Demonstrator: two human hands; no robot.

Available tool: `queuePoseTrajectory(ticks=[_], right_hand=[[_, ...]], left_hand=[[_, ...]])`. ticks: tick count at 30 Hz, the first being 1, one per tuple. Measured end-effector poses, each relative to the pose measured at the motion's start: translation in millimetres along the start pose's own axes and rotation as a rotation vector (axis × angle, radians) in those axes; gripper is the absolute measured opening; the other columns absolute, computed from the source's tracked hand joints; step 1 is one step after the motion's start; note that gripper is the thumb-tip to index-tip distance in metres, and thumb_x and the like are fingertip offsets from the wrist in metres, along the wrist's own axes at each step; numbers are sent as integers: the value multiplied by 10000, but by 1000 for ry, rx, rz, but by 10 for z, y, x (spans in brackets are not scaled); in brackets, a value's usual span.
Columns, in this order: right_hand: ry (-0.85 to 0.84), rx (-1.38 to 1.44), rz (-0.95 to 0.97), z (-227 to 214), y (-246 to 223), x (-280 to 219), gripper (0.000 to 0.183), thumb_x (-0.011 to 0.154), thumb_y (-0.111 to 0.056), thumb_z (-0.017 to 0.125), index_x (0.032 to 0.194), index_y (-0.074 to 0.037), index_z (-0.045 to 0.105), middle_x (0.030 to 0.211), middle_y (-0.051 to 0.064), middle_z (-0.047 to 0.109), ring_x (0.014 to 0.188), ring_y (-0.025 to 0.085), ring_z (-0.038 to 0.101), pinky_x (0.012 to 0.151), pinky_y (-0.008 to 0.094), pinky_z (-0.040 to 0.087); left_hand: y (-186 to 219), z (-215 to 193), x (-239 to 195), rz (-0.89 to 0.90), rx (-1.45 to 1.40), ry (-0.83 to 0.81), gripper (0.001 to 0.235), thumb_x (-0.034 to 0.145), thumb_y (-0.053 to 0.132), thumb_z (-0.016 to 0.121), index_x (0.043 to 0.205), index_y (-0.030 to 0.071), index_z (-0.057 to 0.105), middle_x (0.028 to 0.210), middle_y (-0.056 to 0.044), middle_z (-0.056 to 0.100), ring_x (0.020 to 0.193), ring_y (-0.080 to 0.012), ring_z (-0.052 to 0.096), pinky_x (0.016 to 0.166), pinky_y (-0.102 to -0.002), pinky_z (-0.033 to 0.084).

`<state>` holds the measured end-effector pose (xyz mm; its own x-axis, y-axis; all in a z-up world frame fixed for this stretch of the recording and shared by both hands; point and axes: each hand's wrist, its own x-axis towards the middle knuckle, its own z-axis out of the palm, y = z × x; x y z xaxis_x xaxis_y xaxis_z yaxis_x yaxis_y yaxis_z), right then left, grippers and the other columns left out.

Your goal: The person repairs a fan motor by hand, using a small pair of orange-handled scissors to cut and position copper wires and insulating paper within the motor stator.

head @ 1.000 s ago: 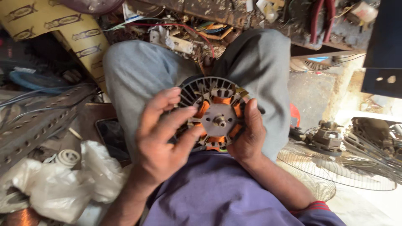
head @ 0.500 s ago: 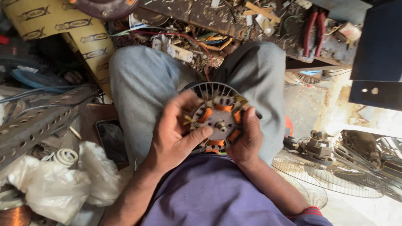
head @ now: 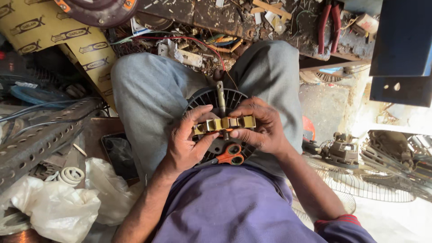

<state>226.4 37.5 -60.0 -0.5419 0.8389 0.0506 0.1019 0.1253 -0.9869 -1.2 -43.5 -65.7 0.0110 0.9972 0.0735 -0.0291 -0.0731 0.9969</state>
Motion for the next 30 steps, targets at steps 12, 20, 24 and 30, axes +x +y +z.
queuePoseTrajectory(ticks=[12, 20, 24, 30], right_hand=[[-474, -207, -184, -507, -383, 634, 255, 927, -252, 756, 1049, -28, 742, 1046, 104, 742, 1034, 269, 677, 947, 402, 490], [-353, -519, -23, -401, -405, 978, 113, 952, -207, 690, 923, -130, 768, 928, 37, 734, 855, 170, 674, 738, 341, 538], [-47, -1160, -369, -161, -680, 847, 98, 774, -191, 767, 845, -128, 742, 825, 60, 645, 849, 271, 621, 802, 466, 468], [-489, -1002, -354, -98, -951, -121, 22, 747, -194, 727, 760, -198, 709, 738, 36, 557, 759, 235, 607, 754, 455, 474]], left_hand=[[641, -123, 426, 426, 539, -175, 208, 875, 19, 810, 1025, 30, 667, 1087, -126, 714, 982, -313, 721, 903, -413, 574], [492, -108, 731, 154, 242, -188, 119, 876, 112, 790, 903, 32, 706, 991, -128, 710, 887, -261, 698, 773, -356, 562], [177, -51, 1164, -173, 533, -273, 335, 848, 339, 870, 835, 33, 734, 848, -106, 739, 777, -212, 732, 713, -342, 553], [423, -177, 690, 168, 193, -59, 122, 926, 125, 709, 1011, 61, 770, 1085, -109, 718, 1094, -256, 687, 974, -385, 547]])
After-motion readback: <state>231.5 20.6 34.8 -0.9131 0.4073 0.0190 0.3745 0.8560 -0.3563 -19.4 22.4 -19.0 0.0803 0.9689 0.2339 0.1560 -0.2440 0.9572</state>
